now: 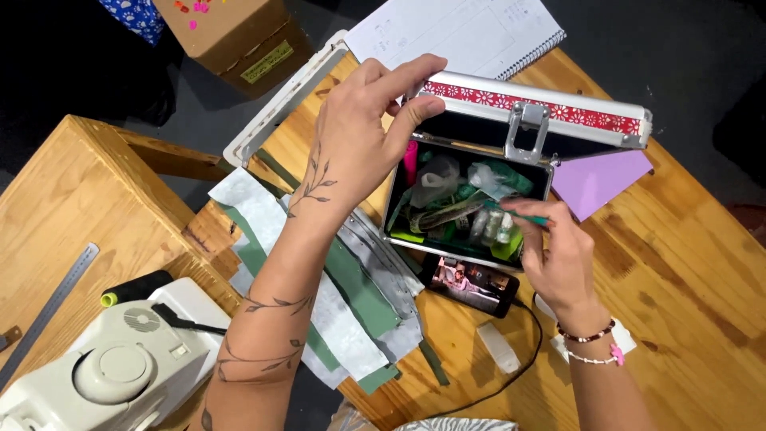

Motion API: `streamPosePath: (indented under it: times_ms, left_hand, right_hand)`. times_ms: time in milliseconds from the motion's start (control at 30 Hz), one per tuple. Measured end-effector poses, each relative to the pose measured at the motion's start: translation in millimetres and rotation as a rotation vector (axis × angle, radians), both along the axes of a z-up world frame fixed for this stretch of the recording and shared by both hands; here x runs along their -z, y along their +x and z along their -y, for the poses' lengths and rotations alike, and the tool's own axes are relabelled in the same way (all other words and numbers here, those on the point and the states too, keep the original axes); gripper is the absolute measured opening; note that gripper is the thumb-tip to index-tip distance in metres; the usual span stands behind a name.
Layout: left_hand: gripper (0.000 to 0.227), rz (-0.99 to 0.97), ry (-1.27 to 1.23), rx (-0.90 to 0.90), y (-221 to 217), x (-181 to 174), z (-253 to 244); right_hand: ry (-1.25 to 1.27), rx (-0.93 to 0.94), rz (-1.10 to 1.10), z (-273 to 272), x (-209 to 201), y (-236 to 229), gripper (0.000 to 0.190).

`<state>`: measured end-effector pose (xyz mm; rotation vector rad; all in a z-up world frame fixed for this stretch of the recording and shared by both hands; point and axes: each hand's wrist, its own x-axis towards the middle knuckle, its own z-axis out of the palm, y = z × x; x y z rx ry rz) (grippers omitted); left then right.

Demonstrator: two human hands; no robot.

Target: Marking fabric with a ruler and pen, then pinning the fabric for sewing.

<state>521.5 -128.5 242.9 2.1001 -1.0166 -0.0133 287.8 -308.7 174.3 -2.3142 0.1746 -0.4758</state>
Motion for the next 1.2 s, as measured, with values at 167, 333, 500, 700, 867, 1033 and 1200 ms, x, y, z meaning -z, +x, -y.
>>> streamPosePath:
  times_ms: [167,333,500,700,867,1033,1200]
  left_hand:
    - [0.034,-0.015,-0.011,0.007,-14,-3,-9]
    - [0.036,0.059,0.043,-0.027,-53,21,-36]
    - [0.037,0.117,-0.092,-0.132,-101,59,-67]
    - [0.035,0.049,-0.119,-0.187,-140,100,-96]
    - [0.047,-0.063,0.018,-0.331,-190,130,-158]
    - [0.083,-0.067,0.343,-0.283,-226,191,-203]
    - [0.088,-0.141,0.352,-0.261,-226,182,-205]
  right_hand:
    - [-0.364,-0.172,-0.121,-14,16,8,0.020]
    - [-0.443,-0.090,-0.355,-69,-2,12,0.043]
    - [-0.579,0.130,0.032,-124,36,-30,0.011]
    - [0.121,0.195,-0.358,-191,70,-68,0.034]
    - [0.811,0.517,-0.458,-207,91,-61,0.066]
    - [0.966,0.649,-0.474,-212,114,-59,0.085]
    - [1.009,0.645,-0.560,-209,98,-50,0.102]
